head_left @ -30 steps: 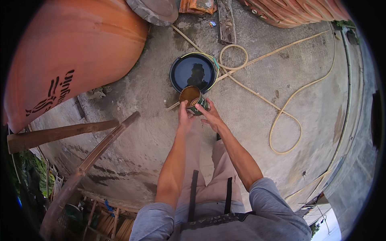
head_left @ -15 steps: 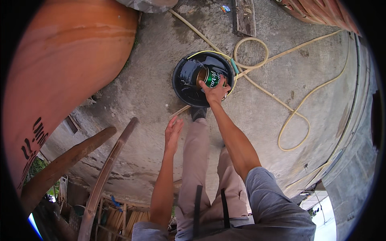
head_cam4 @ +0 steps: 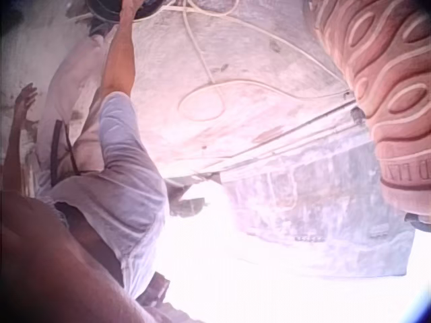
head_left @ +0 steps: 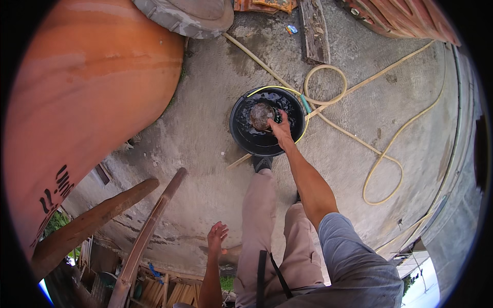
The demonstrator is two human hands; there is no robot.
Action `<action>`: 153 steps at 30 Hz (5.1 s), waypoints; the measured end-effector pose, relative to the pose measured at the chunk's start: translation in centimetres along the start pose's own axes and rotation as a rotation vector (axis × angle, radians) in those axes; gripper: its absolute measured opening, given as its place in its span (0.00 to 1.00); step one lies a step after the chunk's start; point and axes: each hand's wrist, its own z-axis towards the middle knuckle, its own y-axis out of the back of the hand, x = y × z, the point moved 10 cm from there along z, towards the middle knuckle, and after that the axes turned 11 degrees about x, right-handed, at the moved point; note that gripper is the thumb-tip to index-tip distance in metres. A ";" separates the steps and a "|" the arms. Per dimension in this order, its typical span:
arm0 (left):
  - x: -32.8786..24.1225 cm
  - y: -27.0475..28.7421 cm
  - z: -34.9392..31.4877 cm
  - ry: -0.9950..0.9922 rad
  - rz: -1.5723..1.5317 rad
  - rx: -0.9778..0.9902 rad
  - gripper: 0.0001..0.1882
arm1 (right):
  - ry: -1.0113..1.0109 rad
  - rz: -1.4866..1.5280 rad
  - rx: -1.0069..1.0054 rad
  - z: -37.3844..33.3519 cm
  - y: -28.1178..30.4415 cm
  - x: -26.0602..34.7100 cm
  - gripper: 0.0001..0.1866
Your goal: The person scoops granular material from a small can and sprinkles it onto the soil of several potted plants in an outdoor area. They move between different plants, repeating the scooping and sprinkling action multiple times.
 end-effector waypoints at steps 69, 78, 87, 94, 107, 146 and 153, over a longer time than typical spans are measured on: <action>-50.3 -144.5 -36.6 -0.564 1.058 0.840 0.30 | 0.836 1.604 -0.745 -51.1 122.3 25.3 0.32; -49.3 -171.2 -43.3 -0.486 0.950 1.065 0.34 | 0.748 1.232 -0.471 -39.1 141.9 47.7 0.29; -60.7 -184.0 -41.6 -0.584 0.692 0.841 0.49 | 0.718 0.862 0.044 -30.0 148.5 82.0 0.32; -72.7 -186.0 -39.0 -0.623 0.312 0.806 0.50 | 0.634 0.675 0.364 -21.5 143.8 99.8 0.33; -89.3 -183.0 -31.9 -0.716 -0.237 0.669 0.37 | 0.721 -0.409 -0.115 -12.4 140.0 119.1 0.25; -99.8 -182.4 -23.9 -0.818 -0.723 0.413 0.34 | 0.248 -1.382 0.751 10.3 121.3 128.0 0.11; -100.4 -181.6 -22.2 -0.822 -0.727 0.407 0.35 | 0.682 -1.179 0.721 4.0 117.5 141.4 0.10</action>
